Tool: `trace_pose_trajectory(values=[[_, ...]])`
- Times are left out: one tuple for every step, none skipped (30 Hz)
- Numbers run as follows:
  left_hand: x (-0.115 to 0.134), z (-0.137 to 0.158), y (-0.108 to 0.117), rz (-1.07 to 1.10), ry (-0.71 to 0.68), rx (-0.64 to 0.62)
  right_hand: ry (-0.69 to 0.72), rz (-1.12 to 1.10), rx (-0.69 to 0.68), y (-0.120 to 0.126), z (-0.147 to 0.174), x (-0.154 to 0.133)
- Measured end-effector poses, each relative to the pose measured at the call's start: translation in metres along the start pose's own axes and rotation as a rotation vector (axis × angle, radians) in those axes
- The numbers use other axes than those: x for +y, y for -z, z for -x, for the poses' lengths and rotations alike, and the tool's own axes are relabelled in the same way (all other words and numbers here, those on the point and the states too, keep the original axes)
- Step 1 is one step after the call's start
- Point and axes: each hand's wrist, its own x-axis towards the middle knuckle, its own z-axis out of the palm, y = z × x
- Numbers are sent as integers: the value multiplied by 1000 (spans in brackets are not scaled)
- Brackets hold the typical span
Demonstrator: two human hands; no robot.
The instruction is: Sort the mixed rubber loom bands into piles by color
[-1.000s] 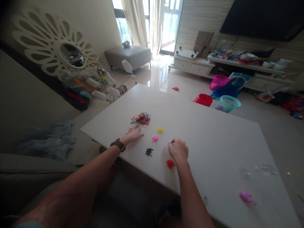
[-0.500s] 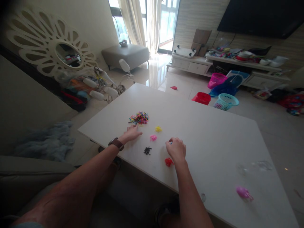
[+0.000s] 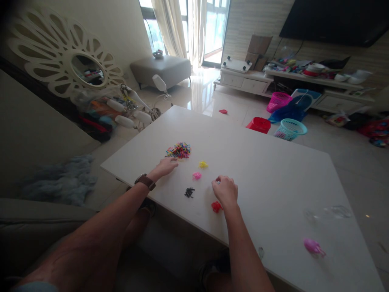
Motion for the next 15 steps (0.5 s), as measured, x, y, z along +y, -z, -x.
trace_pose_trajectory(values=[[-1,2,-4,-18,-3,-26,3,-2,-1,0,0,0],[-1,3,-8,-39,-3,-47,6,-5,-2,0,0,0],[-1,5,-11,-59,-4,-61,7,-9,-3,0,1,-1],[0,7,-13,-74,-8,-64,7,-14,-4,1,1,-1],[0,8,-15,-83,-15,-65,4,-19,-5,1,1,-2],[0,9,-15,-87,-23,-65,1,-24,-7,1,2,-2],[1,10,-15,-88,-31,-66,0,-28,-9,2,2,-2],[1,10,-14,-89,-36,-71,-1,-31,-12,2,2,-2],[2,10,-13,-89,-38,-78,-3,-34,-14,2,2,-2],[3,9,-12,-88,-35,-83,-5,-36,-15,2,2,-2],[4,9,-11,-87,-28,-84,-6,-37,-16,2,2,-2],[4,7,-10,-82,-17,-73,-7,-39,-16,2,2,-2],[5,6,-9,-70,-6,-49,-8,-40,-16,2,2,-2],[5,5,-7,-46,3,-16,-6,-41,-15,1,2,-2],[5,3,-6,-6,4,24,-4,-42,-17,1,2,-2]])
